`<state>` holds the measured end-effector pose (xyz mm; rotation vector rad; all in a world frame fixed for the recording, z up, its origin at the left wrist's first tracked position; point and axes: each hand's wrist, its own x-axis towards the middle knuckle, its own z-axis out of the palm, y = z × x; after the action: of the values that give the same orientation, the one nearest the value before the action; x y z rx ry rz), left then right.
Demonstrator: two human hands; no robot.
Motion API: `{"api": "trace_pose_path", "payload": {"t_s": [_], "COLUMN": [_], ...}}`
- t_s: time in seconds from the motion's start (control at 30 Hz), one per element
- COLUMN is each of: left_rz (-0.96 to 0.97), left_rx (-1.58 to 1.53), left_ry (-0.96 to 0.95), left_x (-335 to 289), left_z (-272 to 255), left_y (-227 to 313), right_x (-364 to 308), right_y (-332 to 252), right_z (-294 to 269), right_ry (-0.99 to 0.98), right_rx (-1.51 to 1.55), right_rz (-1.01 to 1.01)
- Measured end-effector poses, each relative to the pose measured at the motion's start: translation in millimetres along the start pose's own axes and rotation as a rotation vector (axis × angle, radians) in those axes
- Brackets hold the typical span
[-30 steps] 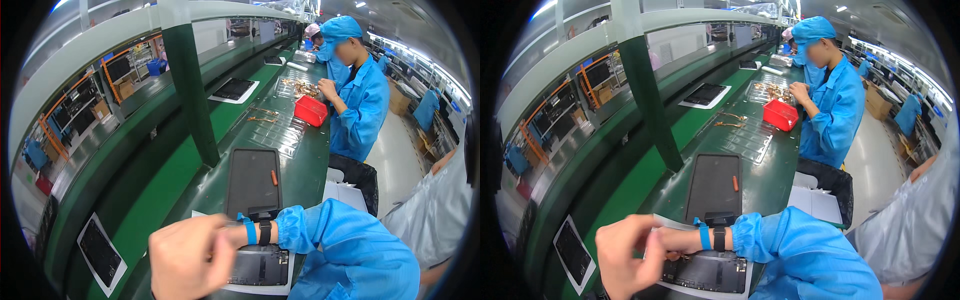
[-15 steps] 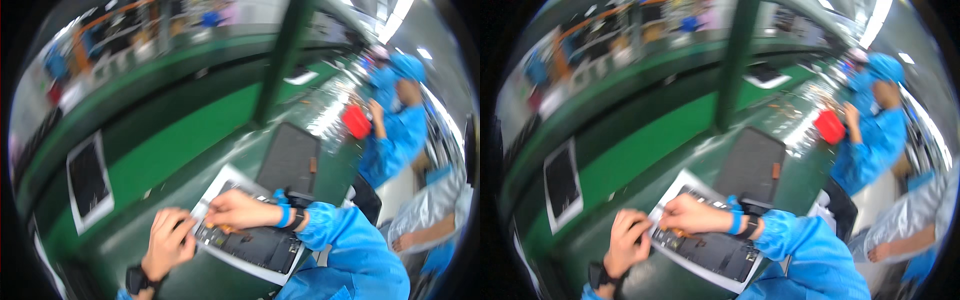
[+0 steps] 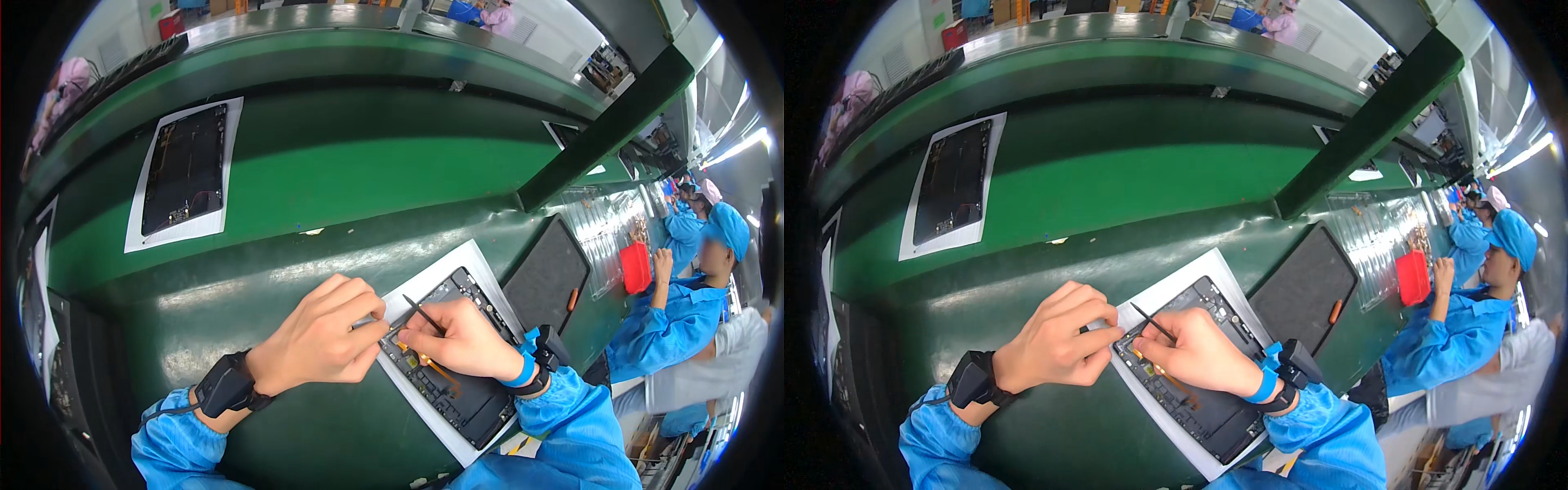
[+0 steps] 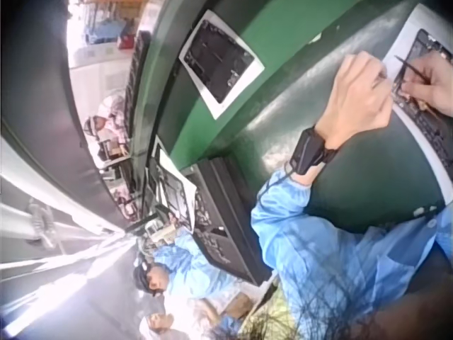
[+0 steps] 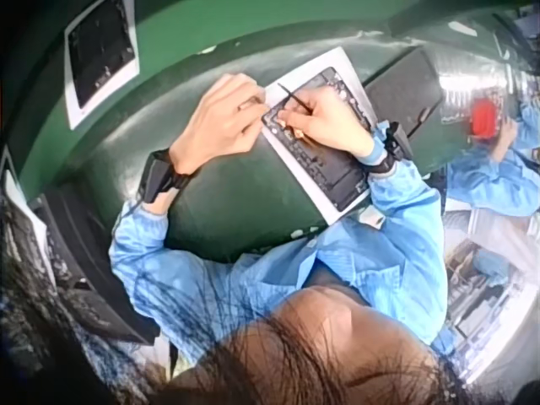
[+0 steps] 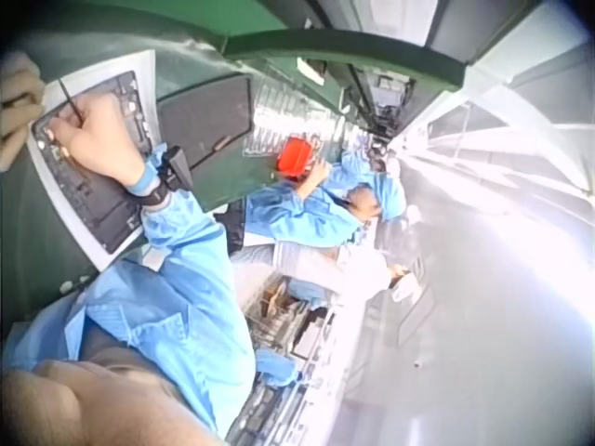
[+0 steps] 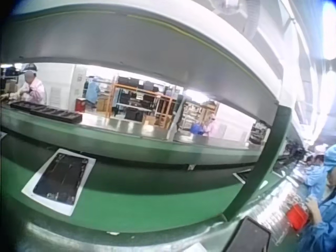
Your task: The person assembles internal components of a tablet by connecting ribbon cables and a battery, using tweezers and a black probe tool to manipulate the small parts.
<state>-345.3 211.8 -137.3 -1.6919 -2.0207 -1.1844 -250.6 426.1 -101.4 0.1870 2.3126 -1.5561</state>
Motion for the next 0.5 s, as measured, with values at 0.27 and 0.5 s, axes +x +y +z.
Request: {"api": "trace_pose_path", "payload": {"t_s": [0.27, 0.5], "left_rz": [0.010, 0.114], "left_rx": [0.000, -0.047], "left_ry": [-0.001, -0.072], "left_x": [0.6, 9.9], "left_z": [0.2, -1.4], "left_y": [-4.8, -1.4], "right_x": [1.6, 2.1], "right_y": [-7.2, -10.4], "right_z": [6.1, -2.1], "right_ry": [0.082, 0.063], "right_rx": [-0.178, -0.253], "right_rz": [-0.048, -0.045]}}
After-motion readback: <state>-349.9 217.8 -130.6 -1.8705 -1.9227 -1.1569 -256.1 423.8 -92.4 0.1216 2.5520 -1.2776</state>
